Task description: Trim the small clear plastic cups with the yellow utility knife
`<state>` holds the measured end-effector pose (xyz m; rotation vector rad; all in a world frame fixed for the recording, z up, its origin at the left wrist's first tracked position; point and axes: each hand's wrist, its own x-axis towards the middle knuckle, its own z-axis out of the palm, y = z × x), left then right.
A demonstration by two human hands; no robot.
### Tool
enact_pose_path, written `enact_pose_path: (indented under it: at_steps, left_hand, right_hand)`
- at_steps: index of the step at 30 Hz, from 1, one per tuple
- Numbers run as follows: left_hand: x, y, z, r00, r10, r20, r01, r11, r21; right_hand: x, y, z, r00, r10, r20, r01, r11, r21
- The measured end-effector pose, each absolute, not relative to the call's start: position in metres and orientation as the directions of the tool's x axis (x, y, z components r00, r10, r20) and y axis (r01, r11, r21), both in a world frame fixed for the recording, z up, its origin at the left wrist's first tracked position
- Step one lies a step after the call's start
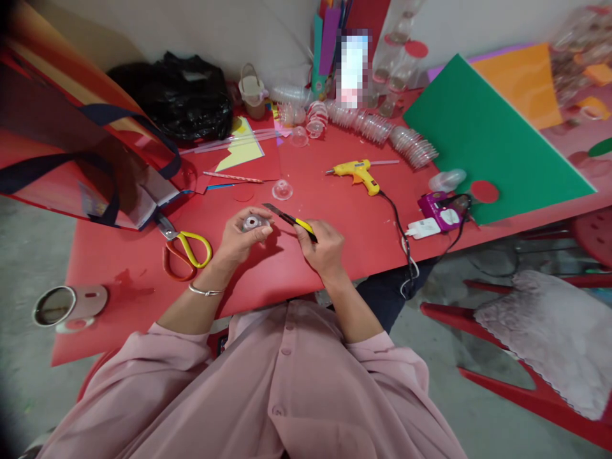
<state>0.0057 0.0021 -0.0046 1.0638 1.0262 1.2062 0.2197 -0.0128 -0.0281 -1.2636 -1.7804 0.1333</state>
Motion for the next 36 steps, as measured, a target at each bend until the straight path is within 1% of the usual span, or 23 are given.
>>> enact_pose_path:
  at_steps: [2, 8, 14, 19, 23, 29, 36]
  left_hand:
    - [0.0057, 0.0032, -0.0041, 0.052, 0.997, -0.055, -0.176, 0.063, 0.982]
    - [0.0071, 0.0090, -0.0038, -0.003, 0.988, -0.157, -0.272, 0.150, 0.950]
    - [0.0102, 0.0069, -0.0030, 0.023, 0.996, -0.086, -0.311, 0.089, 0.946]
    - [0.0109, 0.0049, -0.0012, 0.024, 0.994, -0.105, -0.335, 0.107, 0.936]
    - [0.0110, 0.0046, 0.0003, -0.007, 0.994, -0.108, -0.343, 0.099, 0.934]
    - [0.0109, 0.0038, 0.0028, -0.036, 0.989, -0.140, -0.303, 0.123, 0.945]
    - [0.0105, 0.0039, 0.0017, -0.066, 0.990, -0.126, -0.280, 0.103, 0.954]
  right_hand:
    - [0.2203, -0.0123, -0.0283, -0.028, 0.801, 0.598, 0.686, 0.451, -0.571]
    - [0.2207, -0.0117, -0.0302, -0.033, 0.818, 0.575, 0.688, 0.435, -0.581]
    - [0.2209, -0.0123, -0.0292, -0.048, 0.808, 0.587, 0.671, 0.461, -0.580]
    - [0.2214, -0.0120, -0.0315, -0.063, 0.828, 0.557, 0.688, 0.440, -0.577]
    - [0.2206, -0.0119, -0.0317, -0.080, 0.821, 0.565, 0.694, 0.452, -0.560]
    - [0.2197, -0.0125, -0.0293, -0.092, 0.832, 0.547, 0.706, 0.442, -0.554]
    - [0.2196, -0.0127, -0.0290, -0.097, 0.837, 0.539, 0.709, 0.438, -0.552]
